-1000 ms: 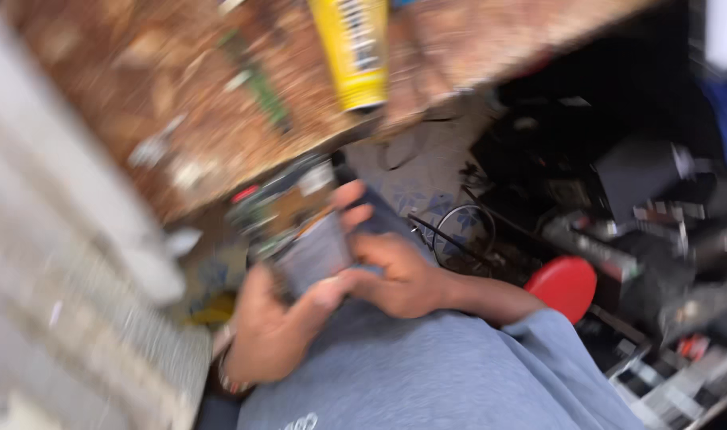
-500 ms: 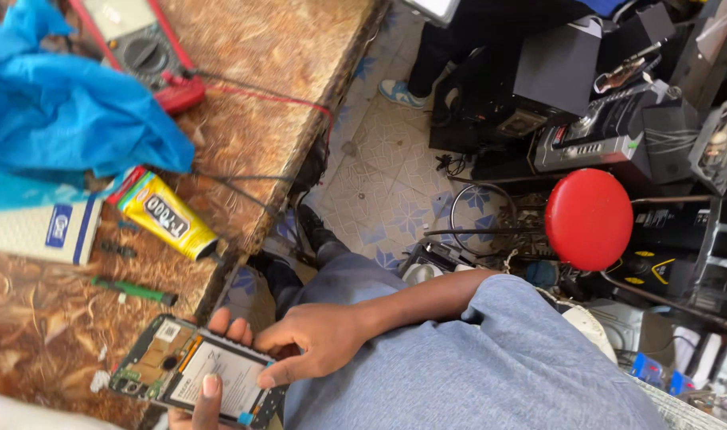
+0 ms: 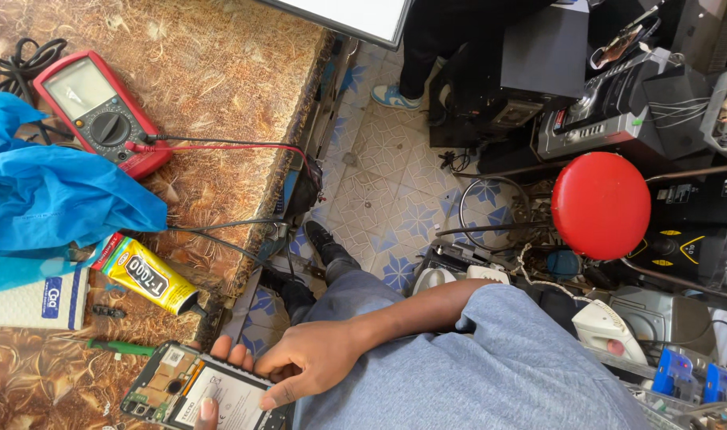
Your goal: The person cleans the edges of a mobile phone chassis using their fingers and then applies a new screen to the frame.
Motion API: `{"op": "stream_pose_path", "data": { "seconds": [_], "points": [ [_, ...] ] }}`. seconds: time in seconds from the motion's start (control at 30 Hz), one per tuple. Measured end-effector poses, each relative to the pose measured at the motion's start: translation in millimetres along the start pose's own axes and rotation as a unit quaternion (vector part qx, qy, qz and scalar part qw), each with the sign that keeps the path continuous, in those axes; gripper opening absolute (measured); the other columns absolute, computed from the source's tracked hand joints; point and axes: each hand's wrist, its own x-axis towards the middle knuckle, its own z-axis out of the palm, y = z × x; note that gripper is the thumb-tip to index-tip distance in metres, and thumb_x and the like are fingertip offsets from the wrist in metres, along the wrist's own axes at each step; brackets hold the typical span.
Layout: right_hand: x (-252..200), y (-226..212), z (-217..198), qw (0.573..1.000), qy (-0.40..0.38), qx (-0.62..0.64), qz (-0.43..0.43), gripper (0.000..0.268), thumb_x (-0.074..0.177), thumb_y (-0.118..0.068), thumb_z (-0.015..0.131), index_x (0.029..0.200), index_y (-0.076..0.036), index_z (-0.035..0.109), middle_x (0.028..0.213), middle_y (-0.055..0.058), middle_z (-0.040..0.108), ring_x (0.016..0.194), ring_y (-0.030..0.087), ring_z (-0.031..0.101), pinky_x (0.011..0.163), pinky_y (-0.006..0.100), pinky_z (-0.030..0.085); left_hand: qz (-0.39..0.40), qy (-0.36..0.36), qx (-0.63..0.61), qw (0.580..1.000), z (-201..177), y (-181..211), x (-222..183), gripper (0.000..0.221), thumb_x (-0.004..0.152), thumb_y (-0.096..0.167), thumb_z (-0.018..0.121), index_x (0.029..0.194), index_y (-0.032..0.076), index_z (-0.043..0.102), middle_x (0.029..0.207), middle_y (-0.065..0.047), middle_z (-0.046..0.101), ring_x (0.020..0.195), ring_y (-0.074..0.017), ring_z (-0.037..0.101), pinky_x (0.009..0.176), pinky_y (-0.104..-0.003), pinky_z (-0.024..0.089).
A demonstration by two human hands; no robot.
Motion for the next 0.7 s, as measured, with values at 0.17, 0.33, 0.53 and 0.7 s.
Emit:
{"op": "stream_pose_path", "data": {
  "seconds": [0.17, 0.33, 0.53, 0.7],
  "points": [
    [-7, 2, -5, 1.0, -0.003, 0.01, 0.0, 0.047, 0.092, -0.059, 0.048, 0.082, -0.013, 0.051, 0.067, -0.003, 0.052, 0.06, 0.017, 0.051, 0.062, 0.034, 0.043, -0.03, 0.006, -0.01, 0.999, 68, 36, 0, 0.09, 0.075, 0.018, 0.03, 0.164, 0.01, 0.019, 0.157, -0.03, 0.036, 0.135, -0.0452, 0.039, 0.118, -0.06, 0.03],
    [-10, 6, -5, 1.0, -0.004, 0.009, 0.003, 0.046, 0.094, -0.059, 0.048, 0.083, -0.014, 0.052, 0.071, -0.004, 0.055, 0.064, 0.015, 0.054, 0.064, 0.034, 0.044, -0.034, 0.026, 0.026, 0.999, 95, 50, -15, 0.085, 0.08, 0.018, 0.037, 0.163, 0.005, 0.023, 0.154, -0.029, 0.043, 0.134, -0.0458, 0.046, 0.117, -0.058, 0.036],
    [-10, 7, -5, 1.0, -0.002, 0.025, -0.009, 0.045, 0.094, -0.058, 0.049, 0.081, -0.015, 0.049, 0.069, -0.004, 0.051, 0.063, 0.015, 0.052, 0.062, 0.033, 0.041, -0.01, 0.033, 0.016, 0.999, 102, 49, -23, 0.083, 0.083, 0.02, 0.038, 0.163, 0.002, 0.024, 0.151, -0.031, 0.045, 0.132, -0.0464, 0.049, 0.115, -0.056, 0.039],
    [-9, 6, -4, 1.0, -0.009, 0.018, 0.002, 0.046, 0.095, -0.058, 0.049, 0.083, -0.014, 0.053, 0.071, -0.004, 0.057, 0.066, 0.015, 0.057, 0.064, 0.033, 0.045, -0.009, 0.023, 0.0, 1.0, 90, 42, -18, 0.085, 0.081, 0.02, 0.039, 0.163, 0.002, 0.025, 0.151, -0.031, 0.045, 0.132, -0.0466, 0.048, 0.114, -0.056, 0.038]
  ]
}}
